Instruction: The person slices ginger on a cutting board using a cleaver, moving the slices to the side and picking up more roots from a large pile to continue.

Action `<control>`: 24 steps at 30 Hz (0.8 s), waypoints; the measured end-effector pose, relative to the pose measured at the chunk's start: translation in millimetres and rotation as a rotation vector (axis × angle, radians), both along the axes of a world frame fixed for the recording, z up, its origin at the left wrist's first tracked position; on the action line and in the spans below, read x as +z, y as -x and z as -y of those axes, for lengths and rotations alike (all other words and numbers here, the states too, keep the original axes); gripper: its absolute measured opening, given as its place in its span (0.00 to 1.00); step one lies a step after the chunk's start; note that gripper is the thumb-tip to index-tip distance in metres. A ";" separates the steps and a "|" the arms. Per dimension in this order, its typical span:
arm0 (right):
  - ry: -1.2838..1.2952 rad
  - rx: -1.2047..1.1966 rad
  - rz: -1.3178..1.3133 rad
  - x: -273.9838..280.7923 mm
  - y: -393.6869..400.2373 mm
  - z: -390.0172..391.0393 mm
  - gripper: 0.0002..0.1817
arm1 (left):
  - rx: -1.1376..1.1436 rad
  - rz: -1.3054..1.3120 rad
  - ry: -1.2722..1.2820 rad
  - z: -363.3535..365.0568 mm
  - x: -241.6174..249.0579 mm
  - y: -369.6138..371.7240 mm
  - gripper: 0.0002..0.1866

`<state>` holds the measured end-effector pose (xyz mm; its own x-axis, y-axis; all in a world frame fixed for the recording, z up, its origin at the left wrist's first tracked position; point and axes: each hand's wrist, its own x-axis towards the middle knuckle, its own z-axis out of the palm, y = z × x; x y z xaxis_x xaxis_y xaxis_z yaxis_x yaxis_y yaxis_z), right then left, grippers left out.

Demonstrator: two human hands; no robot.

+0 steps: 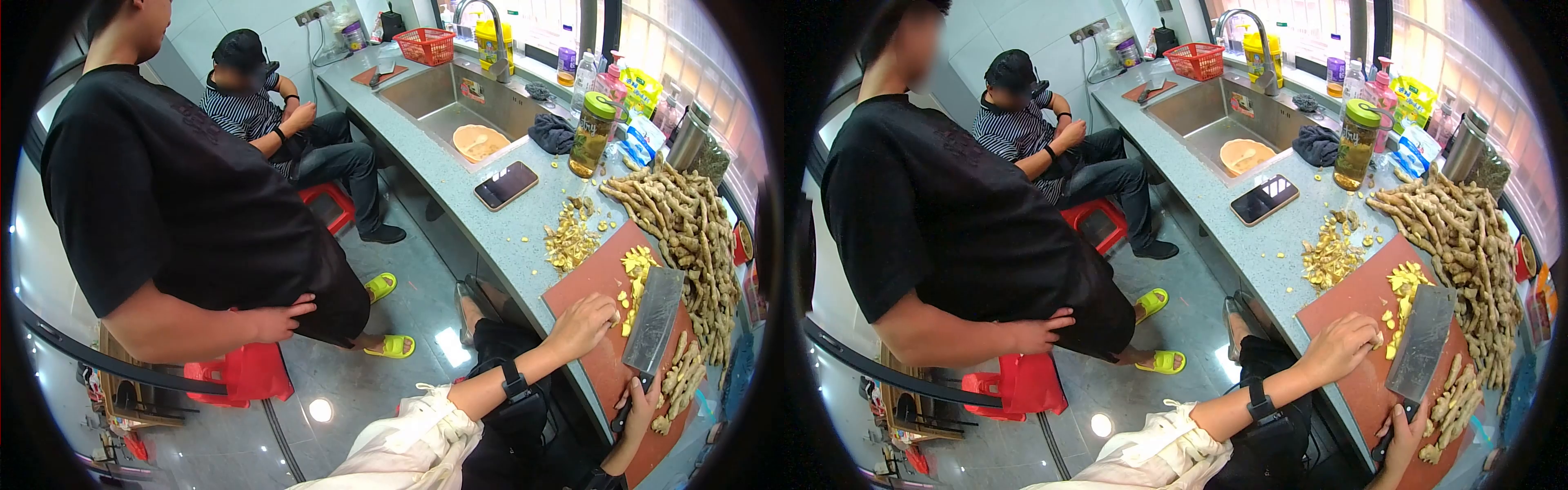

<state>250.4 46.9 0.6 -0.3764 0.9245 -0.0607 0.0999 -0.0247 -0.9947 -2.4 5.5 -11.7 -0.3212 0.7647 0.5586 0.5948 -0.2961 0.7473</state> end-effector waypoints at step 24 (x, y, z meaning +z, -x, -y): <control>-0.008 -0.008 0.015 0.2 0.1 1.0 0.28 | 0.004 0.000 0.008 -0.4 -0.5 -0.5 0.04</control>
